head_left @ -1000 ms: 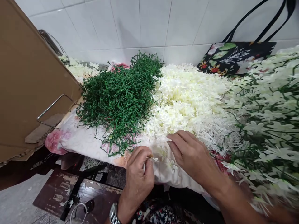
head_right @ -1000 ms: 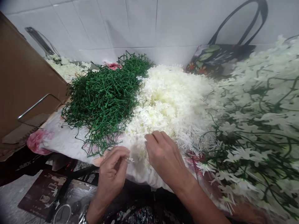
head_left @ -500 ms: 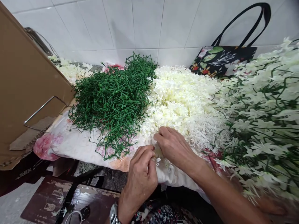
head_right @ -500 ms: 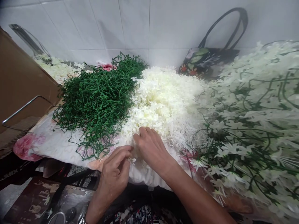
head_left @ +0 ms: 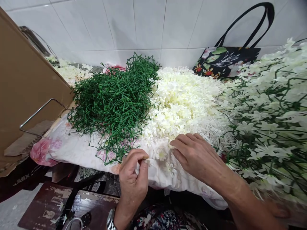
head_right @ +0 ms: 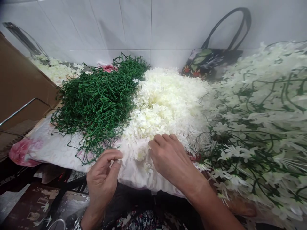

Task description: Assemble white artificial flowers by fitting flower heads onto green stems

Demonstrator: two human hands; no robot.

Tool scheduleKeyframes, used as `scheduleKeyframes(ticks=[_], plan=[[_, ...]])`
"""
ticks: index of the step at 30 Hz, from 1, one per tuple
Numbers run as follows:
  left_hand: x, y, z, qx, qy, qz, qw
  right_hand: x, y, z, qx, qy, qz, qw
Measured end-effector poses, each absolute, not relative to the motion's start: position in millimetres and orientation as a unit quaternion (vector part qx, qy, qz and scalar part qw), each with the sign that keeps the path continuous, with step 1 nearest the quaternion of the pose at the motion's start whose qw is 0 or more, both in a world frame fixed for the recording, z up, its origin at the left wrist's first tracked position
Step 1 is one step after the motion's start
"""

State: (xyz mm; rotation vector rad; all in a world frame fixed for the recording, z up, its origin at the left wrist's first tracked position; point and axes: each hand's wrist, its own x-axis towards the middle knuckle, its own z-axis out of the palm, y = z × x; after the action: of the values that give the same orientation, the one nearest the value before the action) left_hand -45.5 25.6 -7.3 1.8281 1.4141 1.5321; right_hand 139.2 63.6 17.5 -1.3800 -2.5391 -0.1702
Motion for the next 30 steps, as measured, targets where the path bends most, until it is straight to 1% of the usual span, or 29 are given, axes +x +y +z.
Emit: scheduleKeyframes(ticks=[2,4,10,14,17,19,21,24,26,30], plan=[[-46.1,26.3,-8.4,0.632,0.512,0.546,0.199,136.0,65.9,20.1,-0.464,-0.869,-0.068,0.157],[-46.1,26.3,-9.8,0.613,0.527,0.544,0.225,129.8,69.1,20.4,-0.447,-0.877,-0.075,0.161],[-43.6,24.9,-8.9,0.561,0.565,0.538,0.277,119.2,77.9,11.1,-0.411,-0.908,-0.052,0.057],[-42.3,24.6,-8.2,0.525,0.578,0.541,0.313,122.5,79.9,8.0,-0.415,-0.907,-0.055,0.041],[-41.3,24.4,-9.5,0.482,0.581,0.555,0.349,124.7,80.0,8.9,-0.418,-0.905,-0.056,0.051],[-40.6,24.8,-10.4,0.448,0.576,0.57,0.378,126.1,79.1,9.6,-0.432,-0.897,-0.044,0.087],[-39.6,25.5,-10.6,0.413,0.563,0.583,0.415,127.7,77.0,10.0,-0.444,-0.882,-0.005,0.161],[-36.3,26.6,-8.2,0.364,0.545,0.587,0.474,129.9,71.8,9.8,-0.438,-0.839,0.108,0.303],[-32.5,26.9,-4.8,0.338,0.539,0.585,0.504,131.4,67.8,9.4,-0.449,-0.793,0.18,0.371],[-22.3,26.9,2.4,0.305,0.527,0.577,0.545,136.3,60.7,7.4,-0.488,-0.715,0.255,0.431]])
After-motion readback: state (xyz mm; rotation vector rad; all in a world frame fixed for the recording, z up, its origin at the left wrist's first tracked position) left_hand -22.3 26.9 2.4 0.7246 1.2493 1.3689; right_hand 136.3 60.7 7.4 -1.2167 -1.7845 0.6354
